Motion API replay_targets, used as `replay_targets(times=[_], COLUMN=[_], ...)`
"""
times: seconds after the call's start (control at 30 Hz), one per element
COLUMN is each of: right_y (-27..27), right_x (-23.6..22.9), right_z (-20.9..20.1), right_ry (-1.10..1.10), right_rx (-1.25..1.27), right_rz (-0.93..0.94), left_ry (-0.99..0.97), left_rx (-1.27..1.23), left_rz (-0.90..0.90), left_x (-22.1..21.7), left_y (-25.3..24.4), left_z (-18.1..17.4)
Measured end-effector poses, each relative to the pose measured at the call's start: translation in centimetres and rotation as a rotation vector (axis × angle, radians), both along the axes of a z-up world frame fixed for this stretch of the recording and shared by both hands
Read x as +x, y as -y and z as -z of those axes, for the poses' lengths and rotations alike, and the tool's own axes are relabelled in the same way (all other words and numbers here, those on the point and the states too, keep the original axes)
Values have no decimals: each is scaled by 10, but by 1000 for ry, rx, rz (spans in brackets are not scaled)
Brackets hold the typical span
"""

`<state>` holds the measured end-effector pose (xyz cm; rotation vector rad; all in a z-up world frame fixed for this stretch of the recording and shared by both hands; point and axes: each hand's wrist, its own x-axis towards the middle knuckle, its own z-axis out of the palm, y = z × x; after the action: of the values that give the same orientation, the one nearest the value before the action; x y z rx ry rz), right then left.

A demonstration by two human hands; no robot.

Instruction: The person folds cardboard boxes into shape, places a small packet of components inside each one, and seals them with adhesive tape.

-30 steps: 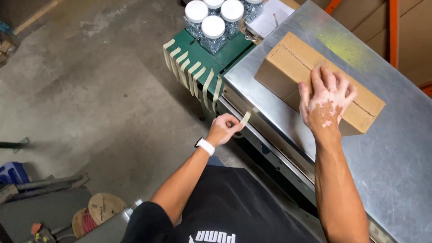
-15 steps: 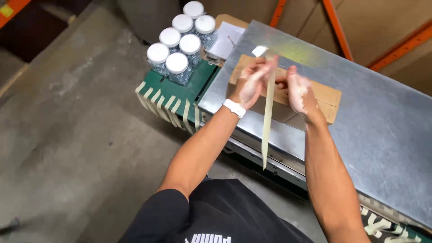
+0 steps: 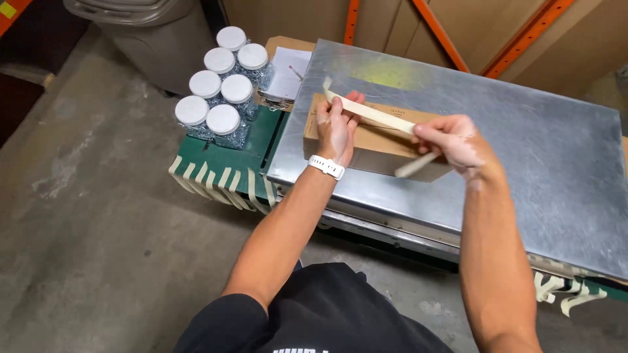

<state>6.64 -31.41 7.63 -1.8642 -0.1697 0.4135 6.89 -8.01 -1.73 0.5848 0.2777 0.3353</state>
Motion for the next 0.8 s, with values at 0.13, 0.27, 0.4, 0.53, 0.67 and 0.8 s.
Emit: replay_targets(times=[0.13,0.27,0.4,0.53,0.67,0.8], right_y=[21,20,16,6,-4,-12], right_x=[14,36,47,43,37,24], right_z=[-13,-7,-3,-18,-29,-42], right_ry=[50,-30,-44,-120,-152,-181], right_rx=[-239,-450,-551,-603,-685,-655], right_rz=[-18,-105,-122,-139,-100,-50], left_ry=[-27,-34,-77,-214,-236,-248], left_rx=[15,50,319,879,922,740], left_rz=[-17,-68,-213,-446,-522,-489], left_x=[-2,-13,7,-29,-45,-41], left_y=[2,-7,-69,-93,-86,-79], left_z=[-5,-25,13,-14,-10,8])
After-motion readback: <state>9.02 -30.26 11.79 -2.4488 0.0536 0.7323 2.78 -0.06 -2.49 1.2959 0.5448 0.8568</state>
